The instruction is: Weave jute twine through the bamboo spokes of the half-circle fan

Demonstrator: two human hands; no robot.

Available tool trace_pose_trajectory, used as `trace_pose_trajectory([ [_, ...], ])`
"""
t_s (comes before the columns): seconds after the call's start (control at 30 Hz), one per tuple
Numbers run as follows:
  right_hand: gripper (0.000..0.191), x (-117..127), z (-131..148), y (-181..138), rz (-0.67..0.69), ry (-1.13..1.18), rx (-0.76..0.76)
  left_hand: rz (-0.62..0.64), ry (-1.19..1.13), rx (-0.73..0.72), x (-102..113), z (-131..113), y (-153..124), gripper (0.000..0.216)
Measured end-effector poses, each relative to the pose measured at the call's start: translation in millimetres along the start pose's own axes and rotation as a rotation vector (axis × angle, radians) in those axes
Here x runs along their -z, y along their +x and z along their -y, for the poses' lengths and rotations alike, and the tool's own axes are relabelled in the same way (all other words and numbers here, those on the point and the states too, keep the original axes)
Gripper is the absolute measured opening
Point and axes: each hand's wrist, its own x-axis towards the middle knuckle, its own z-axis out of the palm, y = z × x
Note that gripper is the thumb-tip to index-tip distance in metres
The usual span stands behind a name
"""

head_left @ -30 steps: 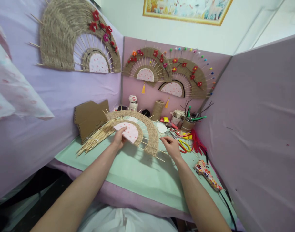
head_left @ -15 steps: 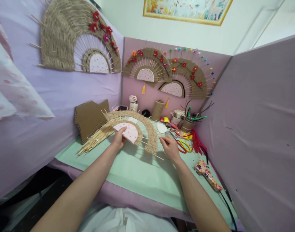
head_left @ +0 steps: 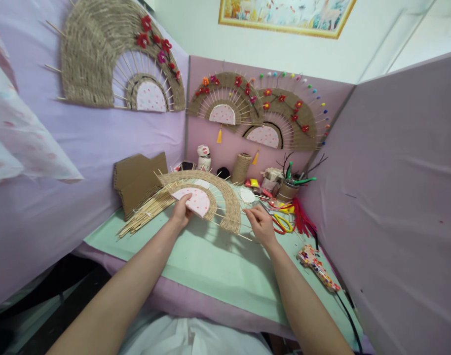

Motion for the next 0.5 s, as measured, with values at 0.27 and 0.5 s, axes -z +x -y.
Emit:
trace_pose_trajectory([
  [0.27,0.032,1.8,4.3,-0.2,-0.034,0.021,0.037,-0.001,-0.047,0.018,-2.6,-5.1,-5.4,0.014],
  [0.5,0.036,2.7,3.8,0.3,-0.048,0.041,0.048,0.012,-0.058,0.035,-2.2,-5.5,-4.8,0.018],
])
